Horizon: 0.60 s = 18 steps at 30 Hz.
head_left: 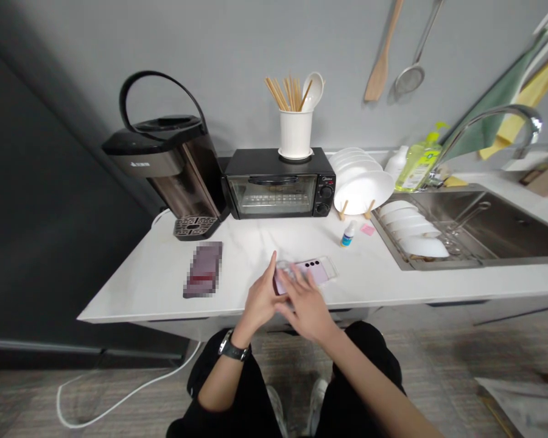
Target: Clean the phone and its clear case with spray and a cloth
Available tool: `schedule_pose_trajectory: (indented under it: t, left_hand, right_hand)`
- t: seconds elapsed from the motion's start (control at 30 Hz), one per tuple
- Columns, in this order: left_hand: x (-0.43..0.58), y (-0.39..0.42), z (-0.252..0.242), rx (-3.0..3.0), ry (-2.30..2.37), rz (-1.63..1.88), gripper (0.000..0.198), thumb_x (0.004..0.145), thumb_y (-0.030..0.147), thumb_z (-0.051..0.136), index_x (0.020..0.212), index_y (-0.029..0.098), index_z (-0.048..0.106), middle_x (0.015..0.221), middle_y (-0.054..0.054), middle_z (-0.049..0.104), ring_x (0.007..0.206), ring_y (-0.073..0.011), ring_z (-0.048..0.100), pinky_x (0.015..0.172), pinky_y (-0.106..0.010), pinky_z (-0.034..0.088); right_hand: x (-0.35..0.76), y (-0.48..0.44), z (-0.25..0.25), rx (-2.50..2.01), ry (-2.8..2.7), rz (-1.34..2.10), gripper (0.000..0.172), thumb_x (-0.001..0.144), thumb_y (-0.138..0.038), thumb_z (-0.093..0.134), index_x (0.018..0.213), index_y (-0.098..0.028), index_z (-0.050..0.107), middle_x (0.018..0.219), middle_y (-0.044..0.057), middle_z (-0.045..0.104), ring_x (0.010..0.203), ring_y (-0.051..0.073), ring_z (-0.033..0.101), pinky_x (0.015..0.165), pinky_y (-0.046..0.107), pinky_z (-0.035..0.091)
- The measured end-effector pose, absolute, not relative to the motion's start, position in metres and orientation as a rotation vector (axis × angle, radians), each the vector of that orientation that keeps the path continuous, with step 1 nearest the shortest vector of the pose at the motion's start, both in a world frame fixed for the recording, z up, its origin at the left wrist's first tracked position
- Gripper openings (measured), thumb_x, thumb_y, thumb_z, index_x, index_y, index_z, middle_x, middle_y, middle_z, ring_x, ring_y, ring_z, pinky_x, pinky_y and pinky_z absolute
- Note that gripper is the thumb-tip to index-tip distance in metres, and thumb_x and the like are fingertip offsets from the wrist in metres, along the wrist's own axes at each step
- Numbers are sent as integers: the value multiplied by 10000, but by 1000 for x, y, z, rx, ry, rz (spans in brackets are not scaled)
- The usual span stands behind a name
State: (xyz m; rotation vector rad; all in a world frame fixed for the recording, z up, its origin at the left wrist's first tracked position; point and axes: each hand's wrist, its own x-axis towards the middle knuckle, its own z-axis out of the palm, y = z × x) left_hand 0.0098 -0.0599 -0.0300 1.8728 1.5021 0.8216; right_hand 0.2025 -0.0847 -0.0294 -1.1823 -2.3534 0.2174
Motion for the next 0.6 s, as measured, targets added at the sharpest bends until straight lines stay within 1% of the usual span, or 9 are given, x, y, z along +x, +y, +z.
schedule_pose_trajectory:
  t: [0.07, 0.1, 0.17, 0.23, 0.27, 0.37, 0.43, 0.5, 0.6]
  left_hand:
    - [10, -60, -29, 1870, 1499, 822, 1069, 848, 203, 710, 1675, 327, 45, 1470, -35, 616, 1228, -246, 662, 1033, -373, 504]
    - [10, -61, -28, 1873, 1496, 831, 1081, 845, 213, 723, 1673, 334, 40, 1462, -26, 621, 1223, -240, 663, 1035, -370, 503]
    - [12, -61, -27, 1885, 1489, 844, 1134, 821, 276, 784, 1671, 346, 36, 1452, -11, 627, 1231, -243, 657, 1045, -375, 498]
    - [13, -61, -25, 1891, 1503, 846, 1172, 796, 328, 825, 1670, 350, 44, 1443, -10, 633, 1239, -256, 653, 1042, -383, 500]
    - [13, -61, -25, 1890, 1509, 846, 1164, 797, 333, 825, 1670, 349, 55, 1446, -14, 631, 1244, -259, 652, 1044, -385, 499]
    - [14, -61, -25, 1871, 1513, 856, 1103, 829, 281, 784, 1671, 340, 75, 1460, -25, 622, 1244, -251, 655, 1055, -379, 494]
    - [14, -61, -25, 1864, 1511, 857, 1100, 830, 264, 780, 1671, 341, 75, 1453, -21, 627, 1240, -245, 657, 1053, -375, 496]
    - [14, -60, -25, 1875, 1514, 859, 1132, 811, 291, 810, 1669, 343, 74, 1438, -15, 636, 1251, -250, 649, 1054, -378, 496]
    - [14, -60, -26, 1888, 1520, 860, 1138, 804, 325, 823, 1668, 339, 82, 1441, -13, 633, 1266, -253, 639, 1061, -379, 490]
  right_hand:
    - [200, -88, -30, -1067, -2428, 275, 691, 1065, -490, 485, 1650, -187, 274, 1605, 94, 476, 1575, 298, 270, 1277, 594, 232]
    - [203, -88, -30, -1092, -2422, 260, 663, 1069, -476, 482, 1646, -209, 290, 1597, 81, 491, 1572, 299, 277, 1273, 608, 229]
    - [215, -85, -33, -1258, -2330, 163, 613, 1073, -452, 482, 1630, -243, 336, 1586, 65, 507, 1576, 343, 251, 1252, 677, 202]
    - [223, -81, -34, -1404, -2222, 79, 601, 1067, -459, 494, 1611, -229, 383, 1598, 80, 488, 1578, 394, 214, 1231, 725, 179]
    - [224, -80, -34, -1413, -2214, 72, 605, 1062, -474, 501, 1601, -216, 404, 1608, 88, 472, 1578, 402, 210, 1231, 723, 180]
    - [221, -84, -33, -1212, -2379, 166, 619, 1053, -515, 506, 1588, -214, 423, 1621, 81, 454, 1575, 345, 253, 1254, 645, 231]
    - [223, -85, -33, -1161, -2422, 185, 588, 1065, -490, 489, 1593, -242, 413, 1606, 65, 479, 1571, 314, 277, 1257, 624, 243]
    - [229, -83, -33, -1309, -2317, 118, 560, 1072, -449, 486, 1592, -251, 418, 1591, 71, 499, 1574, 341, 261, 1247, 671, 213]
    - [228, -78, -32, -1414, -2207, 94, 591, 1053, -458, 528, 1581, -206, 440, 1595, 110, 487, 1574, 385, 237, 1236, 705, 196]
